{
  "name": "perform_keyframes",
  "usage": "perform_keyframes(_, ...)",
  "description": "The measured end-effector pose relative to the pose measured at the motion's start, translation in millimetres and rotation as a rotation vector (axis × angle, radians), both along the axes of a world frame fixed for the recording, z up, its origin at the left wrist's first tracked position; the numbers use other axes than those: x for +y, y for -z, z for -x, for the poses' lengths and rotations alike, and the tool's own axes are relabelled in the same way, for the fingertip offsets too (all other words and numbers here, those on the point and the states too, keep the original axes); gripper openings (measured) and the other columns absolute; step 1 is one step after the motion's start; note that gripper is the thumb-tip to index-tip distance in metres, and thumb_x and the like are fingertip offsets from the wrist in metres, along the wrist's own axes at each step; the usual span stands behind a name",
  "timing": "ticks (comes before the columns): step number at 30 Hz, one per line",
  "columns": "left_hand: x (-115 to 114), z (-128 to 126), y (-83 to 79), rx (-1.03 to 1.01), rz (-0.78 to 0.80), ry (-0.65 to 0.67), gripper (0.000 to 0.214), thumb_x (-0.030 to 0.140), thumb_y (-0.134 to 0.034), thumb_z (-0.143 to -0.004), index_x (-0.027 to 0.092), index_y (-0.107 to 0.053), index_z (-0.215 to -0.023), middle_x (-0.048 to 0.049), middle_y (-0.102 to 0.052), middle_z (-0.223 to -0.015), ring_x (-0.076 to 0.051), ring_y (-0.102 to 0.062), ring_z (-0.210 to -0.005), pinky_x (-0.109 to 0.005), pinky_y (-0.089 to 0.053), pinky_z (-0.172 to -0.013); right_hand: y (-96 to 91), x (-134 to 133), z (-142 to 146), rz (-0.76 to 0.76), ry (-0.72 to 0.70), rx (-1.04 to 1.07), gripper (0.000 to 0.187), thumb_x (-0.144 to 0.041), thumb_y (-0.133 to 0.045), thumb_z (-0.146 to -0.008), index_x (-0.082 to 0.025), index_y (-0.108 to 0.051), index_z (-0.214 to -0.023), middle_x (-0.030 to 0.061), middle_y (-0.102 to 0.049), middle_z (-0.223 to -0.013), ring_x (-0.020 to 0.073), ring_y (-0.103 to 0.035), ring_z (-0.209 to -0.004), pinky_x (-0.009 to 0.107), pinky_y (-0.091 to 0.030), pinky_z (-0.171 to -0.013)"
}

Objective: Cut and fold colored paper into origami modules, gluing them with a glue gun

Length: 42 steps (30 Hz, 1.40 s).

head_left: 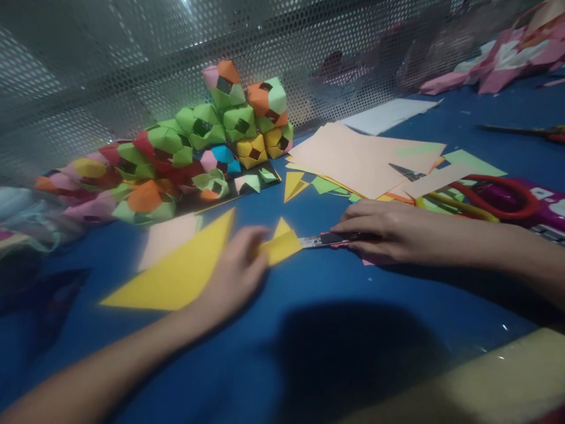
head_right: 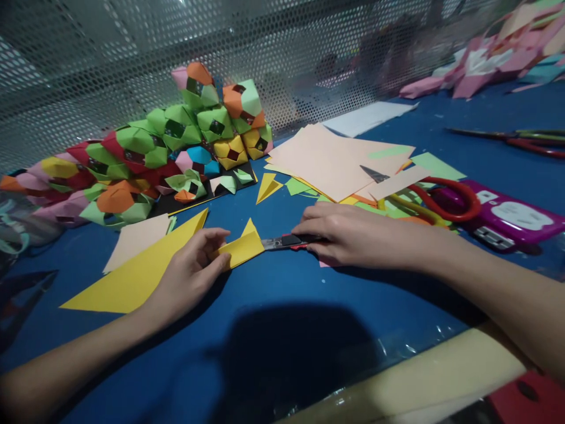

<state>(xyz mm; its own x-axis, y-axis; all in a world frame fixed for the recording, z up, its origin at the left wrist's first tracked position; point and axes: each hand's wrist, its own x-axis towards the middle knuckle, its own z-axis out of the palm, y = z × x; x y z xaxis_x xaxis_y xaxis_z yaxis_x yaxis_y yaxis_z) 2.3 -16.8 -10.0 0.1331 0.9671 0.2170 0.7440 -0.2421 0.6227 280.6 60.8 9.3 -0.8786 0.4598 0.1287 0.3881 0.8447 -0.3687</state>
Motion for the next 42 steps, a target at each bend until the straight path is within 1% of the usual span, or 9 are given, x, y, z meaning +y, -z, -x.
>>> perform_keyframes(5,-6,-5,-6.8,0.059,-0.015,0.036,0.022,0.022,-0.053,-0.086,0.021,-0.053,-0.109,-0.0049,-0.059,-0.102,-0.017,-0.060,-0.091,-0.036,-0.053,-0.082,-4.2,3,-2,0.055,0.004,-0.019,0.033,-0.030,-0.043,-0.093,-0.019,-0.065,-0.115,0.0103,-0.063,-0.093,0.0183,-0.058,-0.081,0.030,-0.046,-0.069)
perform_keyframes(8,-3,-3,-17.5,0.179,-0.083,0.125,0.018,0.024,-0.052,-0.088,0.020,-0.055,-0.105,-0.0073,-0.059,-0.112,-0.020,-0.058,-0.104,-0.039,-0.050,-0.091,-3.9,4,-2,0.079,-0.011,-0.033,0.033,-0.029,-0.042,-0.093,-0.019,-0.065,-0.114,0.0096,-0.064,-0.092,0.0177,-0.059,-0.078,0.030,-0.046,-0.068)
perform_keyframes(12,14,3,-33.2,0.349,-0.185,0.393,0.026,0.021,-0.043,-0.093,0.021,-0.056,-0.116,-0.0093,-0.048,-0.139,-0.023,-0.040,-0.132,-0.046,-0.033,-0.110,-2.4,4,-2,0.073,-0.013,-0.026,0.032,-0.029,-0.041,-0.093,-0.018,-0.066,-0.111,0.0093,-0.064,-0.091,0.0176,-0.058,-0.078,0.031,-0.045,-0.069)
perform_keyframes(14,24,6,-34.9,0.417,-0.204,0.557,0.031,0.019,-0.039,-0.094,0.022,-0.055,-0.120,-0.0072,-0.044,-0.145,-0.023,-0.031,-0.139,-0.046,-0.029,-0.112,-2.4,4,-1,0.074,-0.013,-0.025,0.033,-0.029,-0.041,-0.093,-0.018,-0.066,-0.111,0.0092,-0.065,-0.091,0.0177,-0.058,-0.078,0.031,-0.045,-0.069)
perform_keyframes(16,33,8,-30.7,0.457,-0.176,0.646,0.034,0.019,-0.036,-0.095,0.023,-0.054,-0.124,-0.0060,-0.045,-0.145,-0.021,-0.031,-0.139,-0.044,-0.030,-0.112,-3.0,4,-1,0.079,-0.012,-0.020,0.033,-0.030,-0.041,-0.093,-0.019,-0.066,-0.112,0.0090,-0.065,-0.091,0.0177,-0.058,-0.079,0.030,-0.045,-0.069)
perform_keyframes(20,38,10,-15.3,0.452,-0.086,0.638,0.034,0.023,-0.035,-0.096,0.021,-0.054,-0.125,-0.0073,-0.049,-0.142,-0.019,-0.040,-0.134,-0.041,-0.033,-0.110,-5.7,3,-2,0.092,-0.010,-0.020,0.033,-0.030,-0.041,-0.093,-0.021,-0.066,-0.114,0.0077,-0.065,-0.090,0.0167,-0.057,-0.077,0.029,-0.044,-0.067)
perform_keyframes(23,35,10,-9.2,0.449,-0.063,0.615,0.034,0.024,-0.034,-0.096,0.020,-0.055,-0.123,-0.0088,-0.051,-0.139,-0.020,-0.043,-0.132,-0.042,-0.034,-0.109,-8.1,3,-3,0.111,-0.019,-0.048,0.034,-0.030,-0.041,-0.093,-0.021,-0.065,-0.115,0.0074,-0.065,-0.090,0.0160,-0.057,-0.077,0.027,-0.044,-0.066)
perform_keyframes(33,34,7,-6.5,0.482,-0.058,0.590,0.034,0.025,-0.036,-0.095,0.019,-0.057,-0.121,-0.0105,-0.053,-0.137,-0.023,-0.044,-0.130,-0.045,-0.035,-0.107,-10.8,2,-4,0.168,-0.009,-0.076,0.035,-0.034,-0.042,-0.093,-0.024,-0.064,-0.117,0.0063,-0.064,-0.092,0.0159,-0.058,-0.076,0.026,-0.045,-0.065)
perform_keyframes(42,34,5,-9.0,0.484,-0.044,0.582,0.033,0.024,-0.036,-0.094,0.019,-0.058,-0.119,-0.0105,-0.054,-0.136,-0.023,-0.045,-0.129,-0.044,-0.035,-0.107,-15.3,0,-3,0.237,-0.015,-0.065,0.033,-0.033,-0.045,-0.091,-0.023,-0.067,-0.114,0.0061,-0.065,-0.088,0.0154,-0.058,-0.072,0.025,-0.044,-0.061)
